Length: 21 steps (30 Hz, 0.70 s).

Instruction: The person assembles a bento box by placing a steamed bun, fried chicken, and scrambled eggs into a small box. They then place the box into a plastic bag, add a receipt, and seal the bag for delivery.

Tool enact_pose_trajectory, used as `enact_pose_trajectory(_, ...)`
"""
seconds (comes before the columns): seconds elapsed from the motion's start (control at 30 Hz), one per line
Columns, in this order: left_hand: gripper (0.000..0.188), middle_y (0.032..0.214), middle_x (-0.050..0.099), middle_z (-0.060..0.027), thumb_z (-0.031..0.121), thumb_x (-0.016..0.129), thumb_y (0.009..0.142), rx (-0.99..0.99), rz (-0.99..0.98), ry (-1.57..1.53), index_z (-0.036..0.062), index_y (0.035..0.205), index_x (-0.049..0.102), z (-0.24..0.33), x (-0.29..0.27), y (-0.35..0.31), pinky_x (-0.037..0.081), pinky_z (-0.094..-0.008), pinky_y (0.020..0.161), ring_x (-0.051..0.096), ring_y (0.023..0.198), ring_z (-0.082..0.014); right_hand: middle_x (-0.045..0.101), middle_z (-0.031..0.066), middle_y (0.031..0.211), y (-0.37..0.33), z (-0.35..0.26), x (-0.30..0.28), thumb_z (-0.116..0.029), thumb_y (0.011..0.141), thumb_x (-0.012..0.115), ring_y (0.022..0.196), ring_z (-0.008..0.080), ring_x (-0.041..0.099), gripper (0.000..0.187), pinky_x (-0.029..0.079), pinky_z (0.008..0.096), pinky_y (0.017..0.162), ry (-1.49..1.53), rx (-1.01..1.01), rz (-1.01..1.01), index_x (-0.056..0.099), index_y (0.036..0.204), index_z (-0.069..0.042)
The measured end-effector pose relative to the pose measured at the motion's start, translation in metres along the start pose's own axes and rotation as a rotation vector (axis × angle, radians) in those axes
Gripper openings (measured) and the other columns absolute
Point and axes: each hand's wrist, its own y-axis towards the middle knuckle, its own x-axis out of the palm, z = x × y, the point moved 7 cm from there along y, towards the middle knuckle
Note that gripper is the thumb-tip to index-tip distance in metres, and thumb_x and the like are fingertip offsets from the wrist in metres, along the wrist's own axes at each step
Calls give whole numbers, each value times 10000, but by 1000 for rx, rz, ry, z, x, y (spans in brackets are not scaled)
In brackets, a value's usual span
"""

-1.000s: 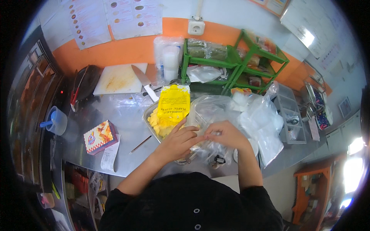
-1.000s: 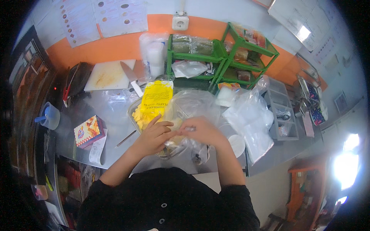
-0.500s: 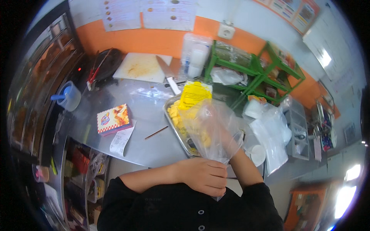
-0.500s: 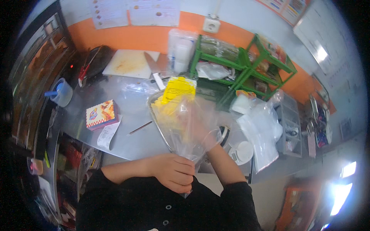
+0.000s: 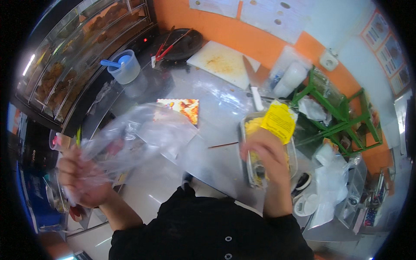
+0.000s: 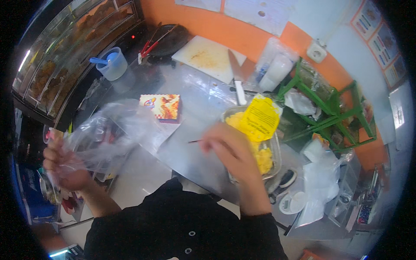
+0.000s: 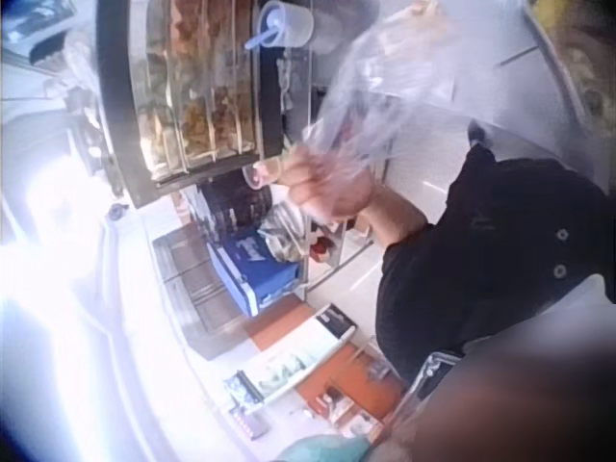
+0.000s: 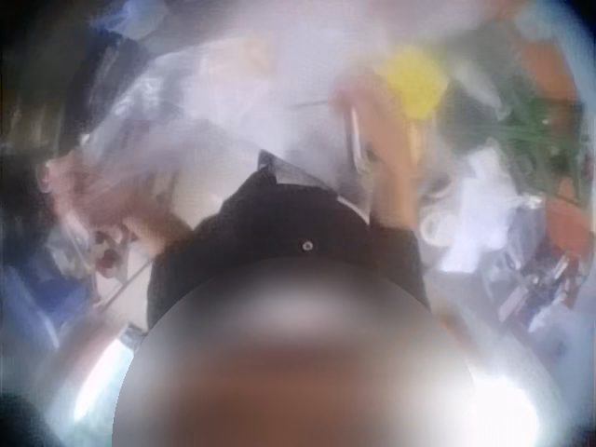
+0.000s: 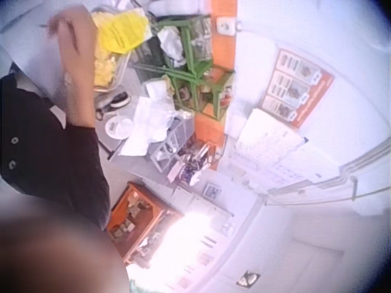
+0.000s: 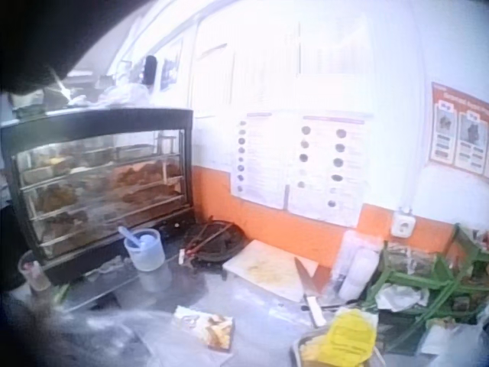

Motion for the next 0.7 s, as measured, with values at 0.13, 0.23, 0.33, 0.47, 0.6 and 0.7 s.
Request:
enact_pose_trajectory(0.13, 142, 815, 438, -47, 221, 531, 956, 80, 61, 338, 80, 970, 551, -13, -91, 29, 366, -343, 727, 388, 795, -201, 586, 132, 1059, 82, 127, 122, -88, 835, 603, 967, 276, 592, 197, 478, 372, 834, -292, 70, -88, 606, 1028, -49)
enact_pose_trajectory(0.23, 218, 847, 483, -63, 245, 569, 940, 70, -25, 463, 59, 1047, 534, -36, -136, 33, 355, -336, 685, 411, 735, -196, 518, 128, 1237, 107, 170, 173, -127, 774, 684, 1180, 306, 483, 385, 393, 453, 984, -631, -44, -59, 580, 1143, -106)
enact_pose_trajectory(0.33, 265, 827, 490, -61, 274, 617, 877, -140, -191, 515, 49, 1000, 552, -85, -150, 21, 338, -337, 656, 420, 732, -189, 388, 125, 1413, 144, 201, 193, -223, 705, 773, 1363, 343, 308, 666, 242, 547, 1110, -1001, -94, -153, 493, 1307, -178)
enact_pose_trajectory(0.47, 248, 692, 492, -43, 282, 631, 754, -348, -671, 484, 56, 855, 607, -138, -110, 4, 335, -343, 647, 454, 674, -212, 241, 158, 1516, 175, 235, 183, -285, 635, 814, 1404, 373, 223, 892, 167, 584, 1129, -1050, 22, -304, 382, 1414, -254)
enact_pose_trajectory(0.6, 231, 681, 541, -34, 237, 601, 769, -675, -819, -544, 37, 873, 653, -151, -52, -5, 345, -345, 611, 484, 617, -208, 179, 187, 1537, 178, 251, 159, -324, 612, 816, 1409, 401, 193, 952, 157, 584, 1132, -1123, 137, -270, 335, 1433, -288)
enact_pose_trajectory(0.7, 202, 671, 546, -27, 181, 594, 770, -737, -729, -839, 32, 887, 663, -155, -29, -7, 353, -350, 593, 490, 597, -201, 206, 195, 1521, 181, 258, 130, -366, 591, 820, 1402, 418, 197, 1011, 170, 585, 1127, -1150, 313, -204, 292, 1449, -288)
